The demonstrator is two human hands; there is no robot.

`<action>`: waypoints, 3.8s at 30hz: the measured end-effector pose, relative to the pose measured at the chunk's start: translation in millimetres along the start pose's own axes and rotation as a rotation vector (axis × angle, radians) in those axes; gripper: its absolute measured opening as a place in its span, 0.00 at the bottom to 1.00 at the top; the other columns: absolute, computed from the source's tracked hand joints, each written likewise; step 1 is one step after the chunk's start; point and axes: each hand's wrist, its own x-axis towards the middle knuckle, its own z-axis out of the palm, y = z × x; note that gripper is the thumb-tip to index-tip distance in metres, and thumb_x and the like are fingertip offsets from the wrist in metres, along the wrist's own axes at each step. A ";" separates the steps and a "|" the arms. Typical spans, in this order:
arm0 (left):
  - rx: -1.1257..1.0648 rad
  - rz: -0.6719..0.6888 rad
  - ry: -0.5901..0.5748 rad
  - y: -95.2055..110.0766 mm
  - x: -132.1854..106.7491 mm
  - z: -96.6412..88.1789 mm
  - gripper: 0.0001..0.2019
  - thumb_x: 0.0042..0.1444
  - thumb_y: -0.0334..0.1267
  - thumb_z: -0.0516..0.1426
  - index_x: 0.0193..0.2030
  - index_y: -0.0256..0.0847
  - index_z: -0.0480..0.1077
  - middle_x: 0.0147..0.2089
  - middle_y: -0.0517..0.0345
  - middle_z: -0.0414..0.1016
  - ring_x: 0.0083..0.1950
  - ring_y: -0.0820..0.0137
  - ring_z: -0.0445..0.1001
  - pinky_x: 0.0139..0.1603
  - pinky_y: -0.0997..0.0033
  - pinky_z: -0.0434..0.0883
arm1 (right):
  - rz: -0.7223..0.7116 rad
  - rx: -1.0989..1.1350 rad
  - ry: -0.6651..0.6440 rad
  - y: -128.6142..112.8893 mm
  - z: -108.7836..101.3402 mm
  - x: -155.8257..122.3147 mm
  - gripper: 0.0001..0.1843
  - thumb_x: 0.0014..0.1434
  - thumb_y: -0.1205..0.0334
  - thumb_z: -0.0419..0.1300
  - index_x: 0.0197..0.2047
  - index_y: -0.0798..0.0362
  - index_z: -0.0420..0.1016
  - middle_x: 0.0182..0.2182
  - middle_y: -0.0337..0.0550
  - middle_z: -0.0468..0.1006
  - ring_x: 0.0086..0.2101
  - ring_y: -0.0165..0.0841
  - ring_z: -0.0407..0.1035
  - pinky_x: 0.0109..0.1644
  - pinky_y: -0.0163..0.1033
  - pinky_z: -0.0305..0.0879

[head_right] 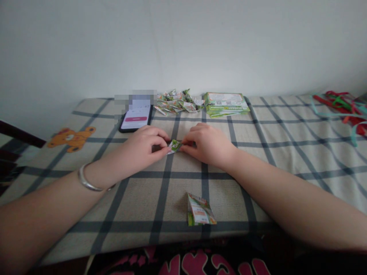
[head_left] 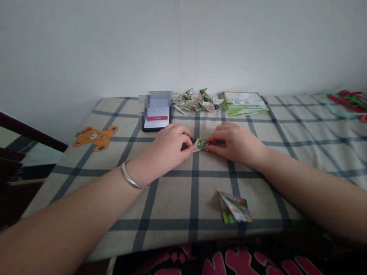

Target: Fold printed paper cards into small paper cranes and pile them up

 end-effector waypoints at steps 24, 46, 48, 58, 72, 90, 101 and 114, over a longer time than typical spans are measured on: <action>-0.172 -0.095 -0.020 4.3 0.3 1.9 0.08 0.55 0.32 0.62 0.42 0.40 0.72 0.39 0.60 0.79 0.43 0.68 0.77 0.46 0.66 0.71 | 0.235 0.090 -0.048 -5.0 1.0 5.6 0.09 0.57 0.59 0.61 0.28 0.52 0.77 0.26 0.39 0.78 0.29 0.31 0.68 0.33 0.37 0.58; 0.066 0.210 0.024 3.1 -2.0 0.9 0.05 0.60 0.34 0.59 0.34 0.37 0.74 0.42 0.55 0.77 0.47 0.64 0.74 0.51 0.61 0.71 | 0.331 0.072 -0.090 -6.8 4.3 8.8 0.09 0.56 0.58 0.58 0.28 0.52 0.75 0.23 0.37 0.75 0.23 0.28 0.63 0.27 0.36 0.52; 0.077 0.239 0.004 1.5 -2.0 -0.8 0.06 0.62 0.35 0.58 0.35 0.37 0.75 0.43 0.54 0.78 0.47 0.64 0.74 0.52 0.61 0.71 | 0.326 0.065 -0.087 -6.7 4.8 8.7 0.10 0.57 0.58 0.57 0.28 0.52 0.74 0.23 0.37 0.74 0.22 0.28 0.62 0.27 0.36 0.52; 0.118 0.281 -0.130 2.2 -4.2 -8.8 0.09 0.64 0.37 0.55 0.44 0.39 0.76 0.44 0.54 0.76 0.46 0.66 0.74 0.50 0.63 0.72 | 0.312 0.069 -0.064 -6.2 6.8 7.6 0.09 0.56 0.58 0.57 0.28 0.52 0.73 0.22 0.37 0.73 0.22 0.28 0.61 0.26 0.36 0.51; 0.212 0.271 -0.152 9.4 -5.9 -9.6 0.09 0.64 0.38 0.55 0.44 0.40 0.77 0.43 0.54 0.76 0.46 0.66 0.73 0.48 0.63 0.71 | -0.334 0.102 -0.003 17.4 -2.3 -0.8 0.08 0.63 0.62 0.59 0.39 0.52 0.81 0.37 0.45 0.80 0.39 0.33 0.72 0.43 0.38 0.65; 0.279 0.307 -0.235 13.6 -5.6 -24.9 0.11 0.59 0.30 0.54 0.43 0.44 0.77 0.44 0.56 0.74 0.45 0.64 0.74 0.44 0.63 0.72 | -0.358 -0.197 -0.119 -4.7 -13.1 0.0 0.12 0.66 0.63 0.54 0.37 0.51 0.79 0.35 0.42 0.77 0.39 0.34 0.66 0.38 0.38 0.57; 0.264 0.323 -0.249 10.8 -4.5 -27.2 0.15 0.58 0.28 0.54 0.46 0.45 0.77 0.49 0.55 0.76 0.50 0.64 0.74 0.51 0.62 0.72 | -0.272 -0.225 -0.179 -3.2 -23.7 -3.3 0.10 0.65 0.62 0.56 0.40 0.48 0.81 0.36 0.41 0.78 0.38 0.33 0.69 0.37 0.38 0.57; 0.272 0.292 -0.281 11.3 -6.5 -34.4 0.15 0.58 0.30 0.54 0.43 0.48 0.80 0.48 0.60 0.79 0.46 0.67 0.78 0.45 0.68 0.73 | -0.211 -0.202 -0.166 4.5 -27.0 -7.5 0.10 0.60 0.66 0.58 0.38 0.45 0.82 0.35 0.37 0.79 0.35 0.31 0.70 0.34 0.37 0.56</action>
